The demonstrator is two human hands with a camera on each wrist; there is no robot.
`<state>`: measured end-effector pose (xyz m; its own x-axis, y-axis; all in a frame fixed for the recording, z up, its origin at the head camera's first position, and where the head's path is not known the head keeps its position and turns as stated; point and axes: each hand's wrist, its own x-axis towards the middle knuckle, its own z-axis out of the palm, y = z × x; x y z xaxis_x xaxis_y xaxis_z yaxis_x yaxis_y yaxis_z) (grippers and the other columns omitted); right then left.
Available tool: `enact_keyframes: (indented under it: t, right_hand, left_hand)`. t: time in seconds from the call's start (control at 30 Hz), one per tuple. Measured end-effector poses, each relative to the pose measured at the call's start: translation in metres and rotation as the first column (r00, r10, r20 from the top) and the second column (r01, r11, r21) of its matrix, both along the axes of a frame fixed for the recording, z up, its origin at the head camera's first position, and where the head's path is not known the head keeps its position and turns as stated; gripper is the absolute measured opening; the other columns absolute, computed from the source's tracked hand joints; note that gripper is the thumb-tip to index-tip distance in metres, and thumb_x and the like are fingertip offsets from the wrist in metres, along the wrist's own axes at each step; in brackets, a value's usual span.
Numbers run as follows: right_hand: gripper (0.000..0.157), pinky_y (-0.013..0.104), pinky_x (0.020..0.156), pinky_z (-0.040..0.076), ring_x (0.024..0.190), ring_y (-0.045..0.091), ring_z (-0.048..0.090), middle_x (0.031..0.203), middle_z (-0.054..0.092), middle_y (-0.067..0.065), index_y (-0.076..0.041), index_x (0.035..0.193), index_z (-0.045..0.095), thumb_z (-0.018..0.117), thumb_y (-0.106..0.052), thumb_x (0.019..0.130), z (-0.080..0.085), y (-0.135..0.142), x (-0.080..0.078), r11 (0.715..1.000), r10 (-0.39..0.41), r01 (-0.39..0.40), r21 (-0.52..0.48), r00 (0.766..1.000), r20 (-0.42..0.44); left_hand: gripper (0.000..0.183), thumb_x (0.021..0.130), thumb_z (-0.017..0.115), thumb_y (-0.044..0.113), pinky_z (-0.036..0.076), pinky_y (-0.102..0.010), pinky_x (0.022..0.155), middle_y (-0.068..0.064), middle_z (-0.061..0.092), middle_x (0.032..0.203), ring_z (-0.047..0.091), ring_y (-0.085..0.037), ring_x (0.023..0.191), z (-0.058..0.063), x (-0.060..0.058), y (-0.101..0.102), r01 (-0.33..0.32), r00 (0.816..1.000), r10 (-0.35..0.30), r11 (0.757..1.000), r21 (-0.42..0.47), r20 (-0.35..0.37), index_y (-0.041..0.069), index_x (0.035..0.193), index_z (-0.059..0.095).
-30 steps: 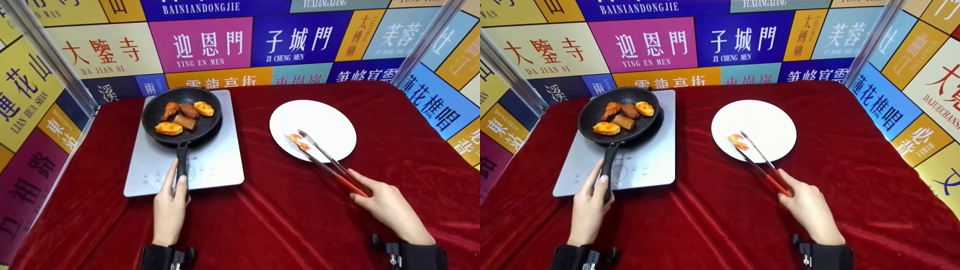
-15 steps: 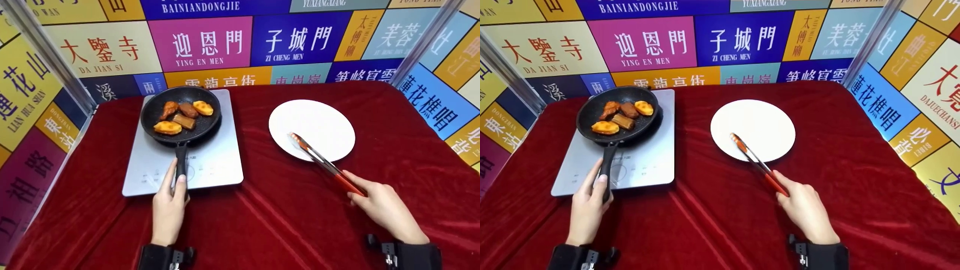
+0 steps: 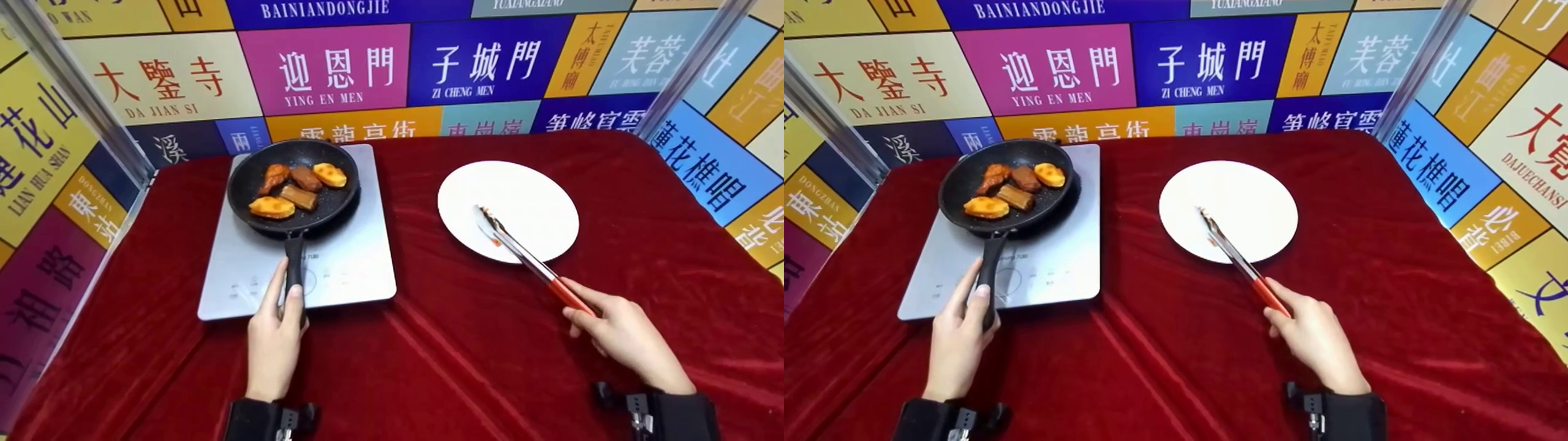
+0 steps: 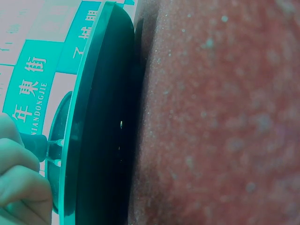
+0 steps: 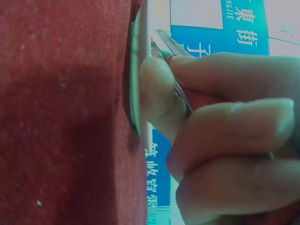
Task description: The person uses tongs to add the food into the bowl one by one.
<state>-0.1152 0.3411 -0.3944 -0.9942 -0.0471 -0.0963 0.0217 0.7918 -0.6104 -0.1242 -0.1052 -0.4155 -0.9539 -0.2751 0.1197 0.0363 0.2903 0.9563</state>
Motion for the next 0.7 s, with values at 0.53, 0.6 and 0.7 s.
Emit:
enact_keyframes:
  t: [0.53,0.6,0.7]
  right_hand:
    - [0.038,0.031,0.034,0.037,0.038,0.021,0.045,0.060,0.056,0.010,-0.018,0.117,0.054,0.050,-0.042,0.089,-0.008,-0.001,-0.007,0.982,-0.025,0.028,-0.186,0.999,0.022]
    - [0.039,0.031,0.034,0.036,0.038,0.019,0.043,0.061,0.055,0.013,-0.013,0.117,0.053,0.051,-0.040,0.089,-0.009,0.000,-0.008,0.972,-0.026,0.034,-0.232,0.999,0.035]
    - [0.042,0.030,0.034,0.034,0.039,0.014,0.039,0.061,0.052,0.014,-0.009,0.120,0.051,0.052,-0.037,0.089,-0.012,0.001,-0.009,0.946,-0.030,0.049,-0.322,0.998,0.063]
  left_hand:
    - [0.044,0.088,0.045,0.048,0.046,-0.028,0.050,-0.008,0.044,0.066,0.046,-0.019,0.053,0.001,0.001,0.000,0.005,1.000,-0.005,1.000,0.003,-0.010,0.046,0.131,0.036]
    - [0.044,0.088,0.045,0.048,0.046,-0.028,0.050,-0.009,0.044,0.067,0.047,-0.019,0.053,0.002,0.001,0.000,0.007,1.000,-0.006,1.000,0.004,-0.013,0.046,0.131,0.037]
    - [0.044,0.089,0.046,0.047,0.046,-0.028,0.051,-0.008,0.051,0.077,0.048,-0.019,0.055,0.003,0.001,0.000,0.009,1.000,-0.009,1.000,0.003,-0.019,0.045,0.132,0.037]
